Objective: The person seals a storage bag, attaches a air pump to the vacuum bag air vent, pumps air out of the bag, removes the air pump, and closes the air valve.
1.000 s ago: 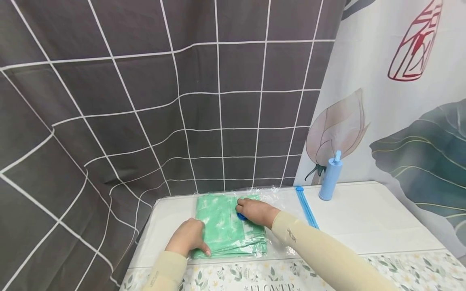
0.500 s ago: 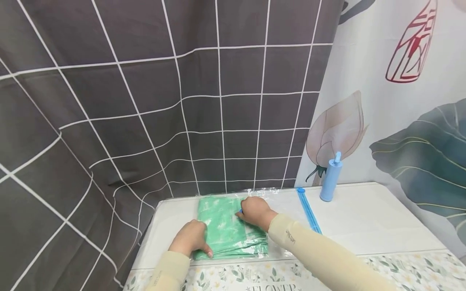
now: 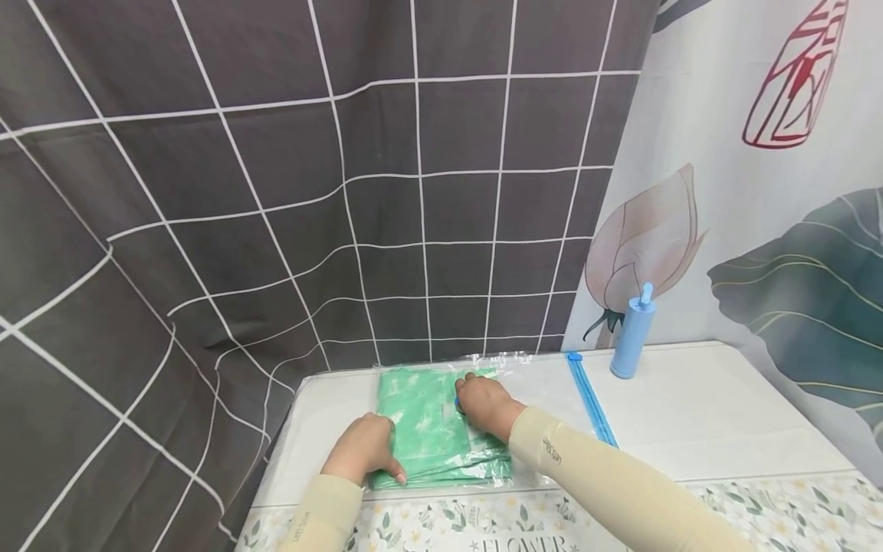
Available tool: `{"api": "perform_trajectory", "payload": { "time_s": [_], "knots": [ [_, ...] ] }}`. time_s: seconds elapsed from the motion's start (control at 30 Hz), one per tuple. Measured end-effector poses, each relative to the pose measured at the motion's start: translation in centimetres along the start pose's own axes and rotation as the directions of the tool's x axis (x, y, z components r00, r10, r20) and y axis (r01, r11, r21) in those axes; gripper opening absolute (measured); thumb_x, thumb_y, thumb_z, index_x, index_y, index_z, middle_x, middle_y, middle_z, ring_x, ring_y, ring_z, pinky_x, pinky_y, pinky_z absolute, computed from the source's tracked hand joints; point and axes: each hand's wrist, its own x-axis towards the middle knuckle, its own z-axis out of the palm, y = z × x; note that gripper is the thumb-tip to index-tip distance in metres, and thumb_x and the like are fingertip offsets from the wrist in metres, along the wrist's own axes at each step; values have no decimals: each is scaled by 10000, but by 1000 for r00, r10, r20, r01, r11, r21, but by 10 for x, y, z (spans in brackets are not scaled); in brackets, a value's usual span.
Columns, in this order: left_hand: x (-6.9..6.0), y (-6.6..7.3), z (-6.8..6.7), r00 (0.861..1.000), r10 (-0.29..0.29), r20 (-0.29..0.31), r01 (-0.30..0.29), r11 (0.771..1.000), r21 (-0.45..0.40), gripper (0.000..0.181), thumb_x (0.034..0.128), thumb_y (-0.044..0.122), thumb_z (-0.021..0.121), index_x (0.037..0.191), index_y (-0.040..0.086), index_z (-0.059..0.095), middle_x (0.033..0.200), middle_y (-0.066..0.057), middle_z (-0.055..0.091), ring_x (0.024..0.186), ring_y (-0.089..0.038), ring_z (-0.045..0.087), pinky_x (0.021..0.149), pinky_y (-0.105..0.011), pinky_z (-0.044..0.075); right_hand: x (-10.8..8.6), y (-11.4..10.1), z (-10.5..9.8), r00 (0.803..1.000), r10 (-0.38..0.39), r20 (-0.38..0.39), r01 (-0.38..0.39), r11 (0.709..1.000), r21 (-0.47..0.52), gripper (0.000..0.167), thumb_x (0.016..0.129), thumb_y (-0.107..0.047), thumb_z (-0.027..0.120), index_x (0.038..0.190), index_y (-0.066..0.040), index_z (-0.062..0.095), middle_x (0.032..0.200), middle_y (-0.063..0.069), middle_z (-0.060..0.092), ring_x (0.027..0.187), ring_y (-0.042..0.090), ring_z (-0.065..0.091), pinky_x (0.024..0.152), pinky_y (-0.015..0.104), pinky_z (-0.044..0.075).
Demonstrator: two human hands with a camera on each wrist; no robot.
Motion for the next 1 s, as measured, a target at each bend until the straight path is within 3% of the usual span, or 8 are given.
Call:
{"api": "perform_trajectory", "payload": {
  "time_s": [0.13,0.27,0.47,0.6,0.77,0.83,0.93,1.0],
  "knots": [
    [0,-1,-1,1000,-8,2,8,1000,5,700,479,430,1094,976,25,812,709,-10,686,653,-160,619,772,-433,695,13,7,28,998,-64,-26,64,998,-1,404,927,-32,801,1316,-24,695,1256,194,710,1135,384,768,941,496,717],
    [0,0,-2,1000,-14,8,14,1000,-2,751,487,434,1089,1045,10,819,763,-32,730,691,-160,643,840,-468,711,27,25,61,988,-141,-68,145,988,60,380,988,-36,792,1355,-44,693,1294,166,675,1163,367,712,1061,480,675],
    [-3,2,-2,1000,-24,12,24,1000,2,743,492,422,1088,1043,2,817,771,-39,734,700,-162,651,852,-475,715,1,20,17,977,-201,-70,211,963,170,230,976,-2,830,1179,-105,792,1228,82,698,1078,261,679,1020,367,668],
    [-2,3,-2,1000,-22,9,22,1000,4,746,496,422,1091,1047,2,815,766,-34,726,695,-158,637,857,-471,712,-10,16,-9,983,-149,-109,169,965,203,174,990,-60,824,1159,-90,798,1147,70,733,1046,258,719,929,394,689],
    [0,4,-1,1000,-13,-3,13,1000,-3,738,494,427,1088,1034,4,816,737,-23,707,675,-153,625,824,-456,709,-4,15,-13,994,60,-94,-50,993,108,409,1054,-452,804,1181,-65,769,995,89,782,917,277,782,793,507,721],
    [-1,4,-1,1000,-14,-3,14,1000,1,729,493,424,1088,1023,4,814,730,-23,700,671,-155,624,814,-452,708,6,22,14,989,84,-120,-75,994,77,525,1063,-623,731,1113,-102,772,934,65,786,851,250,780,723,513,713],
    [-2,3,-1,1000,-13,0,13,1000,9,727,494,424,1089,1021,7,815,732,-23,702,671,-152,622,813,-449,708,9,17,19,989,116,-95,-109,991,73,494,1051,-609,756,997,-119,758,894,61,790,819,251,789,712,521,714],
    [-2,3,-3,1000,-15,3,15,1000,9,720,494,420,1089,1016,7,814,729,-24,702,667,-153,625,803,-443,708,15,21,33,989,83,-124,-75,995,62,435,1058,-568,766,1030,-133,769,936,54,799,854,253,802,723,516,719]
  ]
}}
